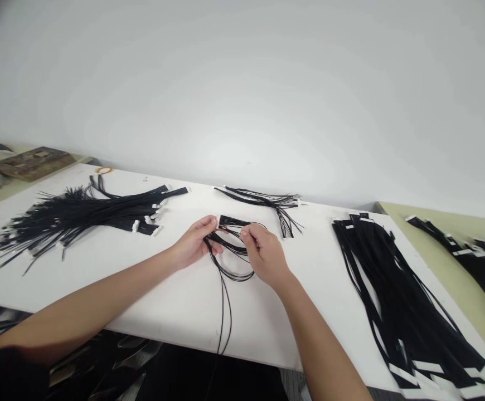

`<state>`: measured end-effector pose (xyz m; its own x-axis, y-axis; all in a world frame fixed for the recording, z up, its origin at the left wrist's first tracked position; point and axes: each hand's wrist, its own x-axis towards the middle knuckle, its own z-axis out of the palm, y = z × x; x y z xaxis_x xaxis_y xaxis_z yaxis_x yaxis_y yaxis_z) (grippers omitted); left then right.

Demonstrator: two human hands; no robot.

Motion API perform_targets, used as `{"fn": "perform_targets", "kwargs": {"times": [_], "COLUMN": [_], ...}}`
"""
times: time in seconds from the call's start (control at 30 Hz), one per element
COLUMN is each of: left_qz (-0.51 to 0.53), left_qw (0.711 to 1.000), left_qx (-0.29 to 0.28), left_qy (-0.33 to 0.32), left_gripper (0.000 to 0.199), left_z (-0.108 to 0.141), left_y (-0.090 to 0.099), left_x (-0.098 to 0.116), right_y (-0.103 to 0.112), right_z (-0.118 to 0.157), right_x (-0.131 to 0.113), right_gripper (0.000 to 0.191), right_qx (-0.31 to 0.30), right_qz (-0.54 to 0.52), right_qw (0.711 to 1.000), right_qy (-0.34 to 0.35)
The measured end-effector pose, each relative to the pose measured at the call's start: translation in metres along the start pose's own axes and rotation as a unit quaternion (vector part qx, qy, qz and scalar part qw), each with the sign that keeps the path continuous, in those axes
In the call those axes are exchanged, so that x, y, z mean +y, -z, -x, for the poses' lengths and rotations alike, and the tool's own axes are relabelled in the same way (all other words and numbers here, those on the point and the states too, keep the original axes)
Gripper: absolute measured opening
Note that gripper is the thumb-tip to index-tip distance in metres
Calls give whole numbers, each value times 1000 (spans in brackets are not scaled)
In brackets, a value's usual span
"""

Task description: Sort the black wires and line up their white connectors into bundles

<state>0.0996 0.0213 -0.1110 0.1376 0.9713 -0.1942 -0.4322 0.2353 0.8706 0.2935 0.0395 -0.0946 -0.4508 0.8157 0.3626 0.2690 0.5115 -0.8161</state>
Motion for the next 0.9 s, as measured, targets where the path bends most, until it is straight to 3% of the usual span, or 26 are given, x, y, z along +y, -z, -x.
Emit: {"fn": "perform_targets", "kwargs": {"times": [0.27,0.9], "left_qz": [-13,-11], "left_qw": [999,999], "left_qx": [-29,-48], "left_qy": [12,24], "left_gripper": [29,28], "left_z": [3,5], "left_y": [-1,-1], "left_x": [-1,-3], "right_y": [-7,-9], "right_z": [0,3], "right_x": [6,6], "right_gripper": [19,18], "right_qx": [4,0], "right_qz": [75,117], "right_qw": [997,993], "right_qy": [4,14]}}
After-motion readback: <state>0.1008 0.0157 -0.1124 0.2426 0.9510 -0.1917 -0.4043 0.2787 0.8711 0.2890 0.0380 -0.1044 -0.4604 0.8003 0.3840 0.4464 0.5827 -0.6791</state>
